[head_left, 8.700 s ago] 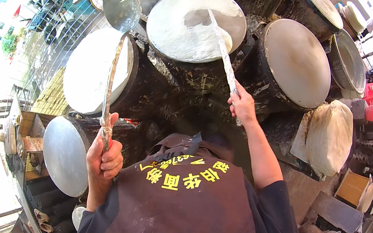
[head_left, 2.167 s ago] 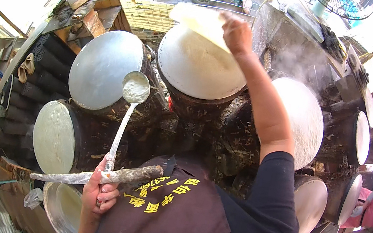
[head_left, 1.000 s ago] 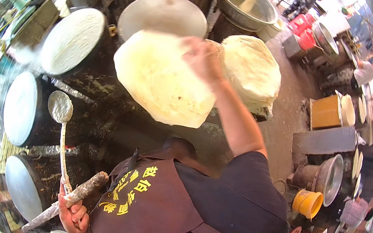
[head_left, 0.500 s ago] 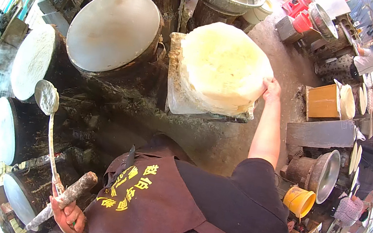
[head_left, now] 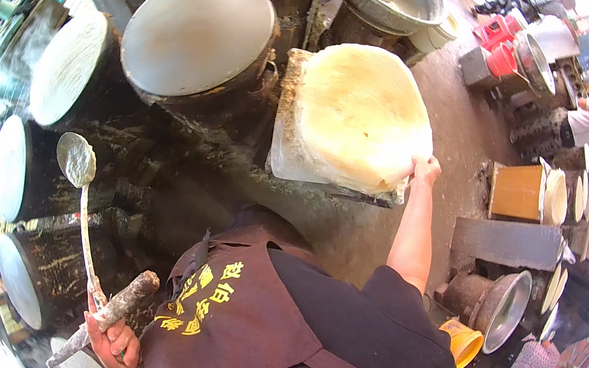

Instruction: The person ladles batter onto hot circular griddles, spreads it into thin crepes, flips them, and stacks the finished crepes on a nearby surface. The process is repeated continuously across multiple griddles.

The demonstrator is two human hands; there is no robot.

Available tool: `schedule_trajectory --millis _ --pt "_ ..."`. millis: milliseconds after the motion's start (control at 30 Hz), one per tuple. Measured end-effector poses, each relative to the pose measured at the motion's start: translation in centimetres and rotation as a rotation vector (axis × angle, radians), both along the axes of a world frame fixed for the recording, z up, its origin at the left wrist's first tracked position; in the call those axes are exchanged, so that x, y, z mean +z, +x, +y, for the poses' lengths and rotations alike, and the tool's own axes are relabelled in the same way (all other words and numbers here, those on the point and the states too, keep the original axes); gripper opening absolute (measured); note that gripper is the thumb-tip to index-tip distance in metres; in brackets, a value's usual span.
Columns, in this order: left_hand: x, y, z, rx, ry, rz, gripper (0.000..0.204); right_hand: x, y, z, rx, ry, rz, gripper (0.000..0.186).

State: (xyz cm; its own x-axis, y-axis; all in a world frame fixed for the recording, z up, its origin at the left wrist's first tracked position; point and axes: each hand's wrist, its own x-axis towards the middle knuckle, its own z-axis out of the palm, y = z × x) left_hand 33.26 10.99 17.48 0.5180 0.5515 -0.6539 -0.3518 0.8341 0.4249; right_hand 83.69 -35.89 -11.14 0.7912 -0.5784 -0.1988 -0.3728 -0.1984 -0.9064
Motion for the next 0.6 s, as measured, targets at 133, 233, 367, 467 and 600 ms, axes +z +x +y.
schedule_trajectory --millis 133,233,367,467,600 --pt "-0.2 -4.2 -2.7 0.084 -0.026 -0.050 0.048 2.2 -0.6 2.0 -0.004 -0.756 0.061 0.035" --pt "-0.6 -7.6 -4.6 0.154 -0.077 -0.074 0.046 10.0 -1.3 8.0 0.198 -1.080 -0.251 0.037" --pt "-1.5 -11.3 -6.6 0.100 0.050 -0.033 0.053 13.9 -8.0 28.8 1.140 -0.056 -0.502 0.034" --pt "-2.8 -12.8 -8.7 0.248 0.045 -0.093 0.051 23.2 -26.7 43.2 2.127 0.055 -0.798 0.048" --pt "-3.4 -16.6 -12.2 0.375 0.146 -0.052 0.053 25.7 -46.5 43.5 3.058 0.243 -0.993 0.062"
